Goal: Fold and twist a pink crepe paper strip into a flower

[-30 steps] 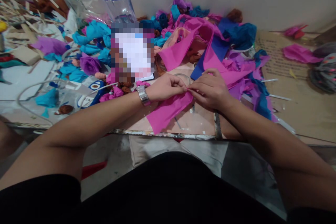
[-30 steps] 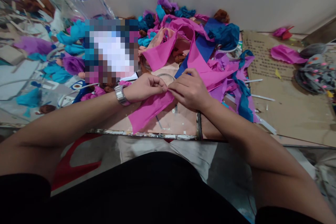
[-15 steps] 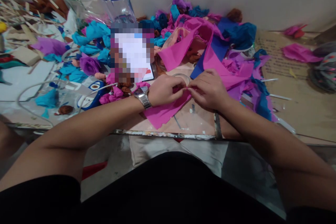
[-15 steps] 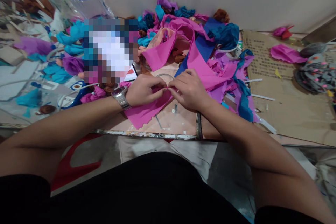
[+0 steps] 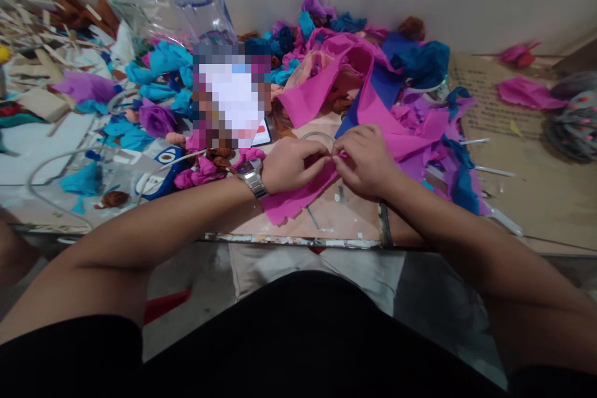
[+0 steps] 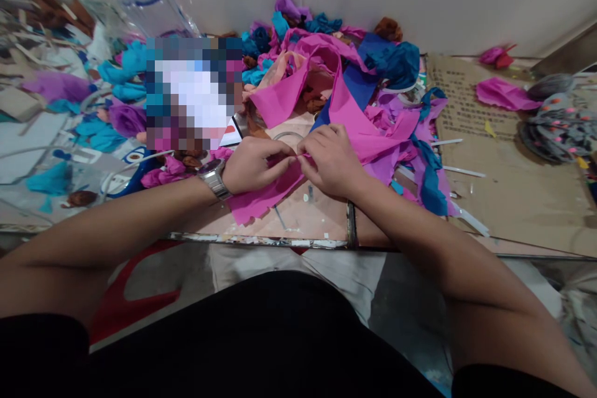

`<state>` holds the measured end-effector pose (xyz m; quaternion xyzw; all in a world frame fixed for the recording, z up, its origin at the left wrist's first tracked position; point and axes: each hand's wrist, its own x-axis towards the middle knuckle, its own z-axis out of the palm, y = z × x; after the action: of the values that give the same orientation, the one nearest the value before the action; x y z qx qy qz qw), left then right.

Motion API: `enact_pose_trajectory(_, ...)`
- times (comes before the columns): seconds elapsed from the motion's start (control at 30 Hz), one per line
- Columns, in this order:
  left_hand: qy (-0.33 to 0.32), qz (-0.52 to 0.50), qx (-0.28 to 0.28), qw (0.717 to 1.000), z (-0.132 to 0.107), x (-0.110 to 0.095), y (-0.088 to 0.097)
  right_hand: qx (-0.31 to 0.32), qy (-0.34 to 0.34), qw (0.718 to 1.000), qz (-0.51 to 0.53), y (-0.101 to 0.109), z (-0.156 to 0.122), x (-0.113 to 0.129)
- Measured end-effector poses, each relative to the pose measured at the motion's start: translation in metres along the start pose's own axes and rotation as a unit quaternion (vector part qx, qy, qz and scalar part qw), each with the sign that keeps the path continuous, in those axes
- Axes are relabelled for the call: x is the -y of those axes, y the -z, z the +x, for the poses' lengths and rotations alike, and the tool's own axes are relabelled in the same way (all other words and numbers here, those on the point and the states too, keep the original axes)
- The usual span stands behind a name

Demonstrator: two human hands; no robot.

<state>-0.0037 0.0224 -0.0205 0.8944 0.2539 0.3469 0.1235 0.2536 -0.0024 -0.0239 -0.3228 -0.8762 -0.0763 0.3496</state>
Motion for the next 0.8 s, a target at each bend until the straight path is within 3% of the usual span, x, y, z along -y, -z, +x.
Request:
enact_pose_trajectory(0.1, 0.039, -0.029, 0.01, 0.999, 0.003, -0.002, 0.003, 0.001, -0.015, 1.0, 0.002, 0.001, -0.001, -0.001)
enact_pose_trajectory(0.3, 0.088, -0.059, 0.041, 0.994, 0.003, -0.004, 0.005, -0.01, 0.018, 1.0, -0.022, 0.0, -0.001, -0.001)
enact_pose_trajectory(0.5, 0.096, -0.061, 0.026, 0.993, 0.003, 0.0, 0.007, -0.018, -0.02, 0.999, -0.034, -0.002, -0.004, -0.005)
enact_pose_trajectory(0.8, 0.085, -0.071, 0.012, 0.994, 0.005, 0.005, 0.008, -0.039, -0.013, 0.999, -0.017, 0.0, -0.003, -0.005)
